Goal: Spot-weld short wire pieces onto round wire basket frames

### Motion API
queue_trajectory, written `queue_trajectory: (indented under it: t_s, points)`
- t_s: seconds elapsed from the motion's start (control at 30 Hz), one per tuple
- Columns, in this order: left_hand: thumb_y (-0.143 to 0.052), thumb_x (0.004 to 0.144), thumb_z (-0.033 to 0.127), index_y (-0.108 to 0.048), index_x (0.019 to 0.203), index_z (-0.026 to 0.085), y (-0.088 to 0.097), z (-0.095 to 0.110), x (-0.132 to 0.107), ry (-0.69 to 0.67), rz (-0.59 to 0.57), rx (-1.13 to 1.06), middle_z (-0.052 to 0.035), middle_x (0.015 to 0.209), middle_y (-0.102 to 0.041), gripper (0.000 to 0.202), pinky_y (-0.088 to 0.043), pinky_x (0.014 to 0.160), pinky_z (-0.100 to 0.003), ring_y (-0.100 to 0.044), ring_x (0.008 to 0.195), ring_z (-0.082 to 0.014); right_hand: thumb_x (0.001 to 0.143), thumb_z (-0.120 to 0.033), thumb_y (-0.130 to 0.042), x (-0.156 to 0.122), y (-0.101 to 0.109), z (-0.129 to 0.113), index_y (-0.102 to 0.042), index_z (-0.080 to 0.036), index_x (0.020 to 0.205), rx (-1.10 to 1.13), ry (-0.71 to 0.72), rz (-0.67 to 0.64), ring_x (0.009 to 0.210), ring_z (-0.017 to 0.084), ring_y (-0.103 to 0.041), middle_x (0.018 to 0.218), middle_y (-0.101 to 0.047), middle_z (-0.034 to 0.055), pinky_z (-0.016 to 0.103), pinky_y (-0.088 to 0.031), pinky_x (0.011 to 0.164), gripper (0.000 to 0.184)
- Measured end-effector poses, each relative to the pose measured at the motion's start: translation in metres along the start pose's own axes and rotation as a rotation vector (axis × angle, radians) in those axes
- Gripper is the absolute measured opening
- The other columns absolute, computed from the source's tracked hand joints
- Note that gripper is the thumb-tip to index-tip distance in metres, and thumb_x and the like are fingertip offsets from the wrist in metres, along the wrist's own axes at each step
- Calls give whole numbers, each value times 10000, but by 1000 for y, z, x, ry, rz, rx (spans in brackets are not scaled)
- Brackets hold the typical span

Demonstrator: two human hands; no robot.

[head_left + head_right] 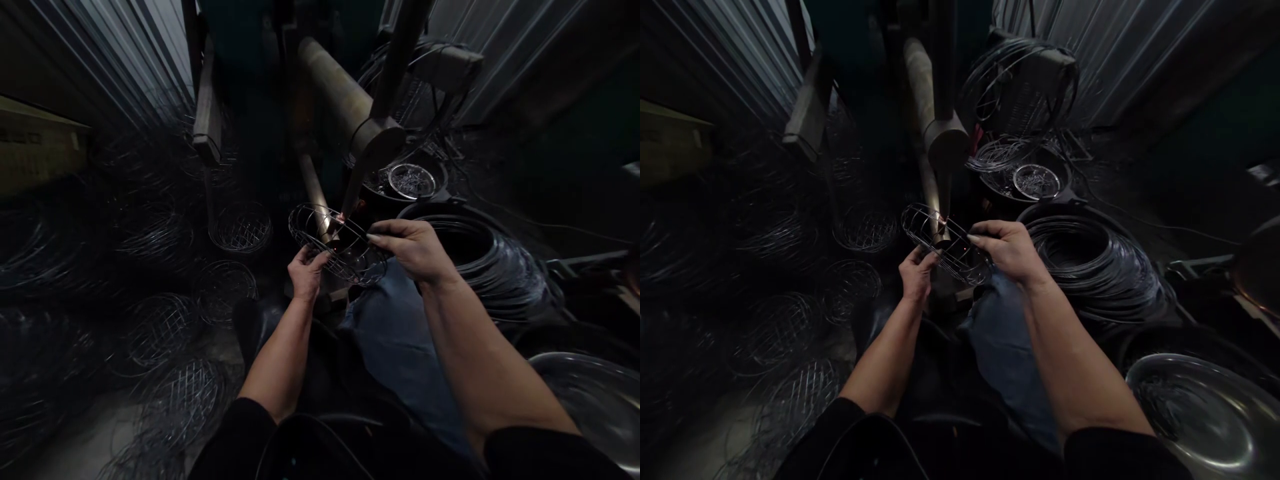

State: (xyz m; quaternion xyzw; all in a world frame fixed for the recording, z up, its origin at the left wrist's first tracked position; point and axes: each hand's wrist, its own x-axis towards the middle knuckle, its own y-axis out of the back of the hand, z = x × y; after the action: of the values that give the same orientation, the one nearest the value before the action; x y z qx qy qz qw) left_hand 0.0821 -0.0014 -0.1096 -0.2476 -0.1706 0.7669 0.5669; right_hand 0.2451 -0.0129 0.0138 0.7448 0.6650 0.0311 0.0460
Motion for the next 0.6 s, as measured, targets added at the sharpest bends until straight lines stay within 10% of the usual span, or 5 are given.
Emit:
queue_trajectory:
  t_s: [0.6]
  points:
    - [-866,472,288,-679,869,102,-7,7,-5,140,17,-16,-32,729,-660,477,-446,596,-248,-595,618,-113,548,-346,-872,-9,21,19,-761,-204,803,103,-86,-131,663,165,-634,739,-713,19,312,-518,674,312]
